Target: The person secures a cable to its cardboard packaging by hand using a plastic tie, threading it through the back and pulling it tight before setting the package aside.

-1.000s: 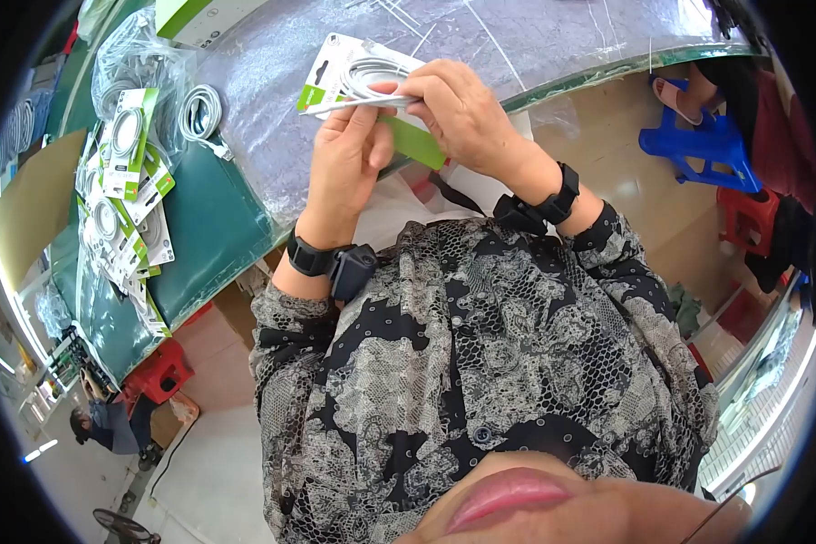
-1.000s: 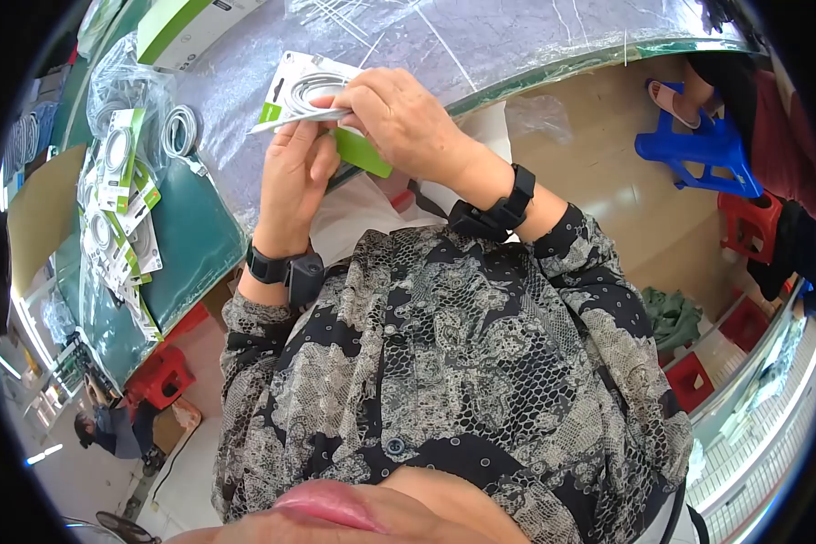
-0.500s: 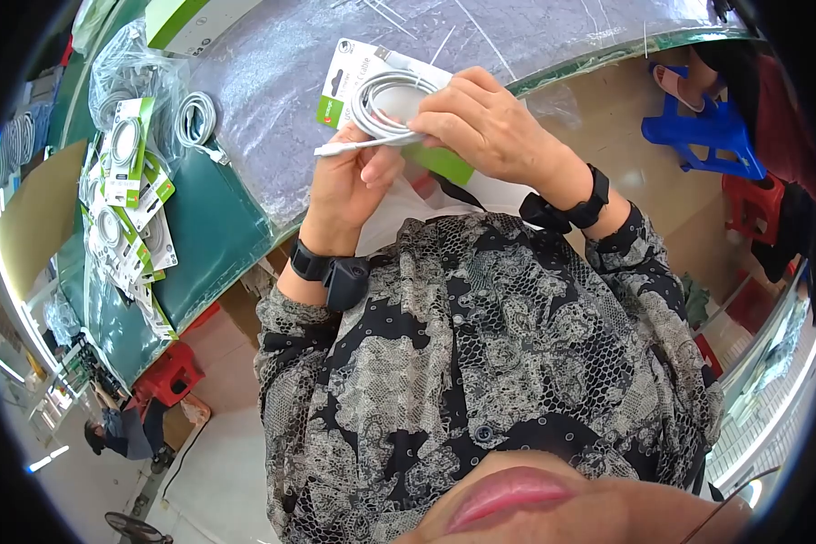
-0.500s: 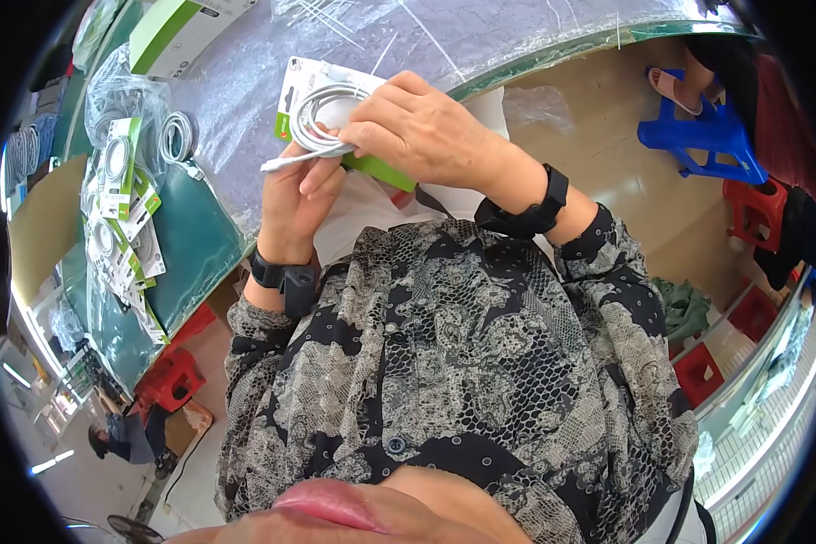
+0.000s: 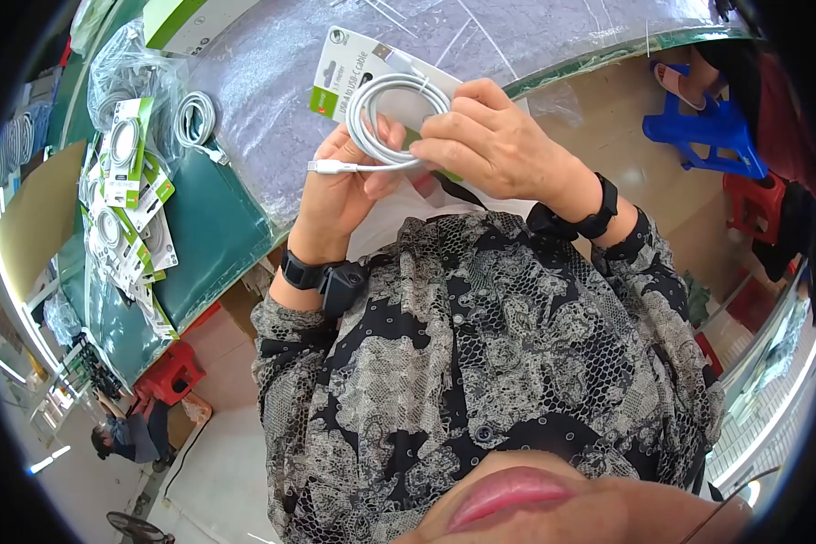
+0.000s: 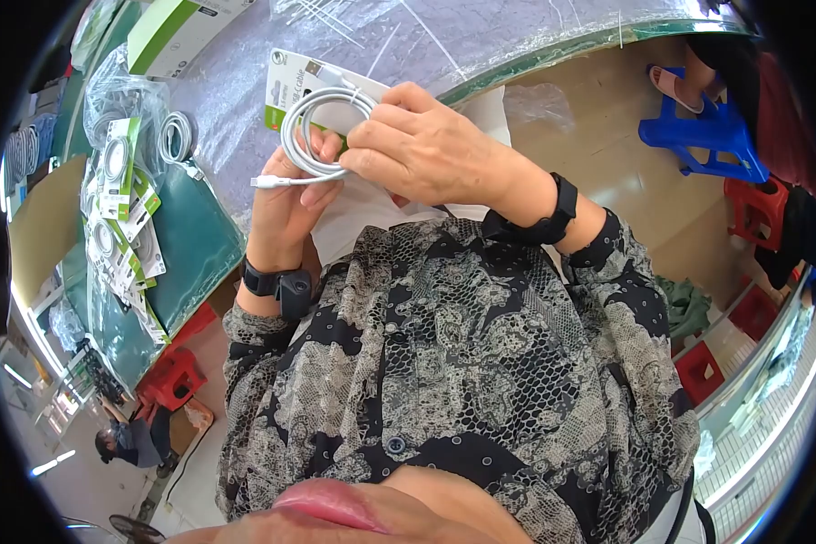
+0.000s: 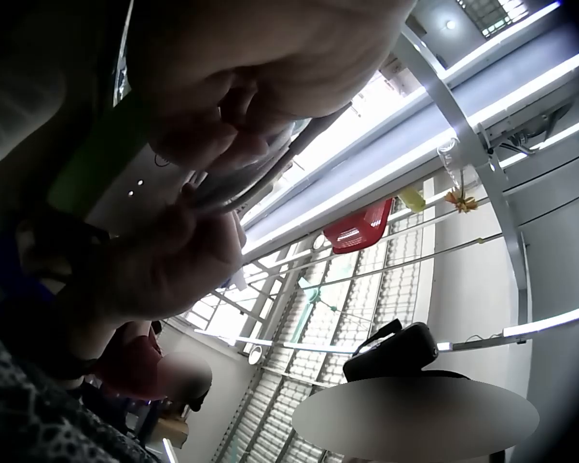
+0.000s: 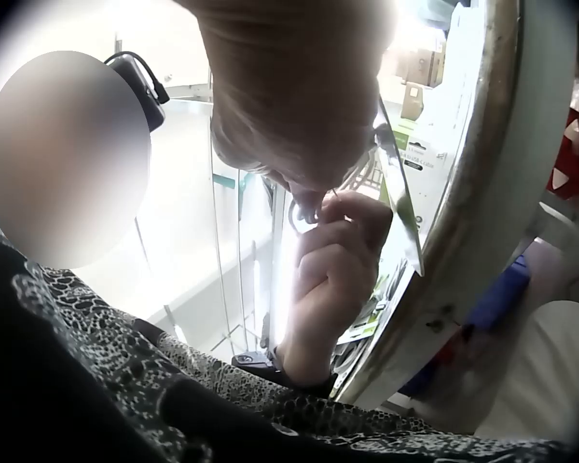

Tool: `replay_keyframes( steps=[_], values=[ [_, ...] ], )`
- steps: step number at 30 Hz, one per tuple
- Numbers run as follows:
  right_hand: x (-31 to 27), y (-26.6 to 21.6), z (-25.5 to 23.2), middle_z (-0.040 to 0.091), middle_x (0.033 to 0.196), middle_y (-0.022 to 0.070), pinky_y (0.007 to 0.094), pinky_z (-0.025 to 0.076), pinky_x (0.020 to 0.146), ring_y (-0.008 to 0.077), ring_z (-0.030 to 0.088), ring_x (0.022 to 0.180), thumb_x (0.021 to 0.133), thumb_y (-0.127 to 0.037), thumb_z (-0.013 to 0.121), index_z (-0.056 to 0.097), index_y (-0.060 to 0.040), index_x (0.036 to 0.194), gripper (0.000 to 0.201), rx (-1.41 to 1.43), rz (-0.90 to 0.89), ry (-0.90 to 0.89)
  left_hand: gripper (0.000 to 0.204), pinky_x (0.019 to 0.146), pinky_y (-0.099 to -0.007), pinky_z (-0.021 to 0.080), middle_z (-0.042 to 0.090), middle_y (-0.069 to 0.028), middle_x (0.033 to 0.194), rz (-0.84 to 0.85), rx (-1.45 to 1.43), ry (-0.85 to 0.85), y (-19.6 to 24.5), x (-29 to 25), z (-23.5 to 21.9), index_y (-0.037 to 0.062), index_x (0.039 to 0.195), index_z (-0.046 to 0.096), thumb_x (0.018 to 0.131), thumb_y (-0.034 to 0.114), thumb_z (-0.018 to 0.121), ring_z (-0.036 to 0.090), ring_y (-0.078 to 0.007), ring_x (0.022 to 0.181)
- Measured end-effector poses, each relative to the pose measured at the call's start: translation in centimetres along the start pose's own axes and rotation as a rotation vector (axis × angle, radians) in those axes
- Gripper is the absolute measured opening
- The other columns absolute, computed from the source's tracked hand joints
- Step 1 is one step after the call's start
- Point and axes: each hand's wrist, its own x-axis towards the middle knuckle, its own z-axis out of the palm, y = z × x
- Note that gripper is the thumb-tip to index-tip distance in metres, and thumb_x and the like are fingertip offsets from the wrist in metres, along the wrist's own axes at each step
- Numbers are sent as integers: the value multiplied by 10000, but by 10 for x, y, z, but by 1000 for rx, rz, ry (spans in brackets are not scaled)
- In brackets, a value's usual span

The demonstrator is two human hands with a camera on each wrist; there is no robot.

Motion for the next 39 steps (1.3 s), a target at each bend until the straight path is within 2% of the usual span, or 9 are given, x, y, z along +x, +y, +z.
replay_keyframes(
  steps=[11,13,16,20,25,28,33,36,39],
  values=[
    [-3,1,-19,591,931,24,347,424,823,171,553,772,808,-127,573,584,-75,971,171,-17,-127,-299,205,460,-189,355,545,-57,820,-201,-62,-66,-1,-11,-4,5,1009,534,977,169,416,448,-68,516],
    [-8,6,-16,594,941,29,349,428,829,173,560,789,809,-132,572,584,-74,969,171,-13,-120,-298,208,471,-193,383,558,-64,834,-225,-83,-83,-2,-12,-4,-2,1019,534,978,163,414,474,-77,527],
    [-14,17,-13,600,960,38,354,436,841,178,574,822,810,-141,569,582,-72,967,171,-15,-101,-292,244,561,-225,475,608,-113,959,-112,-31,206,-7,-4,5,-31,1102,521,969,158,443,565,-125,613],
    [-17,30,-23,616,983,49,361,451,859,188,593,855,799,-141,586,580,-68,974,190,-103,71,-173,292,650,-248,514,602,-161,1106,-189,391,165,-10,-17,2,-41,1175,504,945,140,503,607,-167,718],
    [-5,18,-31,630,980,44,369,467,860,189,601,842,758,-107,618,591,-61,971,220,-107,76,-14,416,657,-239,508,586,-169,1151,-190,354,45,-20,-20,8,-28,1247,444,904,159,586,616,-174,788],
    [3,13,-39,633,966,38,372,473,857,192,600,821,743,-89,627,598,-57,964,225,-129,17,-46,552,675,-250,507,579,-164,1160,-48,107,-82,-24,-19,4,-12,1307,368,859,150,648,623,-194,878],
    [3,8,-42,623,976,23,376,478,867,186,591,832,716,-90,639,614,-71,943,229,-119,-11,-8,677,737,-279,527,577,-159,1164,111,153,-130,-47,-19,6,-9,1349,288,819,126,686,625,-200,933],
    [3,2,-45,619,994,14,378,481,870,185,588,844,709,-100,645,619,-77,941,235,-176,-42,-42,590,812,-321,540,574,-148,1157,408,251,28,-45,-21,19,-3,1313,362,821,86,677,619,-211,969],
    [3,7,-46,614,1014,4,394,449,927,181,572,894,712,-111,642,629,-98,952,240,-165,-99,-71,494,849,-349,540,572,-141,1156,430,294,94,-40,-16,21,-8,1276,410,851,78,646,614,-223,995]
  ],
)
